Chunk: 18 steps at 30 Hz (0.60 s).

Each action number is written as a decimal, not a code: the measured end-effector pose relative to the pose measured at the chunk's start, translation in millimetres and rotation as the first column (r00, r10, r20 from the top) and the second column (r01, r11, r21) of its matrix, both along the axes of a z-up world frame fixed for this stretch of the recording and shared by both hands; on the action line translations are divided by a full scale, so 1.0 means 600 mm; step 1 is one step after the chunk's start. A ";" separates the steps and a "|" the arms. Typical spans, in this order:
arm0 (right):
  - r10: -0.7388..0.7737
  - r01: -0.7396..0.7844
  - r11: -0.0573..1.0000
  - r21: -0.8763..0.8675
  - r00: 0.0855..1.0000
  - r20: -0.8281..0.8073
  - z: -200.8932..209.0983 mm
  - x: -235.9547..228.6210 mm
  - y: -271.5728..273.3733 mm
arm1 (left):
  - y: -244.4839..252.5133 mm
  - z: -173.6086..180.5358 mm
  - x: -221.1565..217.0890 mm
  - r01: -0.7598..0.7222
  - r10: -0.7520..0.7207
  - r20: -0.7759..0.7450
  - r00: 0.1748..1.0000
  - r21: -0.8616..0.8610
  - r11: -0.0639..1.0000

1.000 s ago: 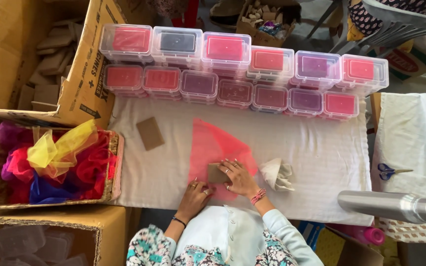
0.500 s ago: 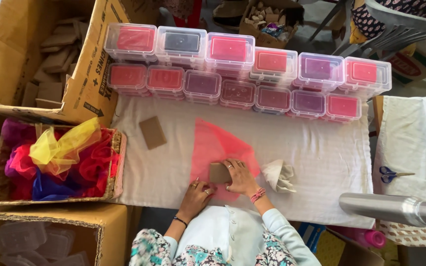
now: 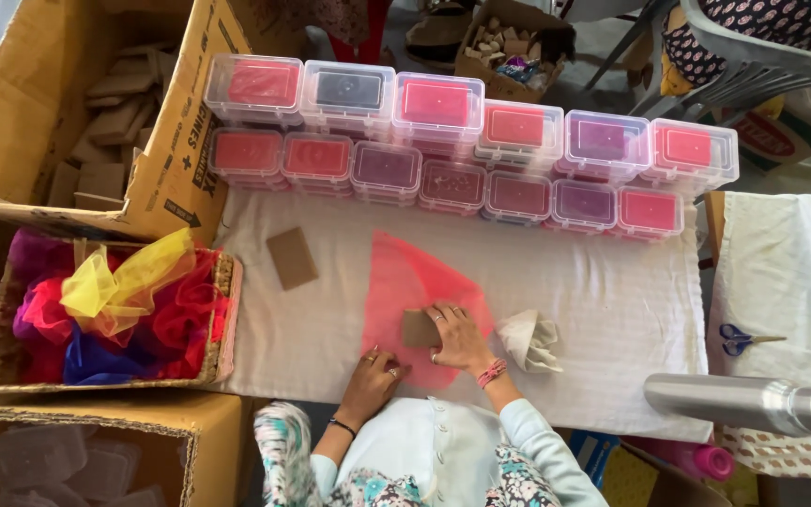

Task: Fold paper and wrap small blocks to package them into containers.

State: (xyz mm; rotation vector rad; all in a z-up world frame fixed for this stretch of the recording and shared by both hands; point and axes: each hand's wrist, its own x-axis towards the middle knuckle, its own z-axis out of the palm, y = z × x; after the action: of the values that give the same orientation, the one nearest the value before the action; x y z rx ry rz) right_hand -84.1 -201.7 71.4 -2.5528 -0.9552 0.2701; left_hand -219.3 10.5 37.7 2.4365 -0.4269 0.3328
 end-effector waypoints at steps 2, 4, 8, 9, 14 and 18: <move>-0.018 0.018 1.000 0.020 1.000 0.012 0.006 0.013 0.003 | 0.002 -0.004 0.000 0.026 -0.026 -0.041 0.999 -0.004 1.000; -0.016 0.015 0.999 0.032 1.000 0.019 0.007 0.023 0.011 | 0.007 -0.011 -0.001 0.054 -0.054 -0.092 0.994 0.003 0.999; 0.003 -0.003 1.000 -0.018 1.000 -0.030 0.001 0.034 0.033 | 0.008 -0.022 -0.010 0.025 -0.024 -0.051 0.998 0.015 1.000; 0.004 -0.004 1.000 -0.017 0.999 -0.031 0.000 0.031 0.032 | 0.009 -0.014 -0.013 0.024 -0.023 -0.052 0.998 0.017 1.000; 0.019 -0.081 0.949 0.306 0.980 0.200 0.046 -0.007 -0.002 | 0.014 0.016 -0.020 -0.062 0.059 -0.071 0.996 -0.035 0.997; 0.188 -0.190 0.954 0.234 0.982 0.032 0.038 -0.061 -0.068 | 0.016 0.032 -0.018 -0.061 0.059 -0.021 0.998 -0.086 0.994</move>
State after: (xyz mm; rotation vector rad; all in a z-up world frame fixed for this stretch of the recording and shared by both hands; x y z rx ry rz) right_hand -120.4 -242.3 94.1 -2.2527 -1.1639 0.1850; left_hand -230.1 20.3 57.2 2.3691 -0.3248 0.3471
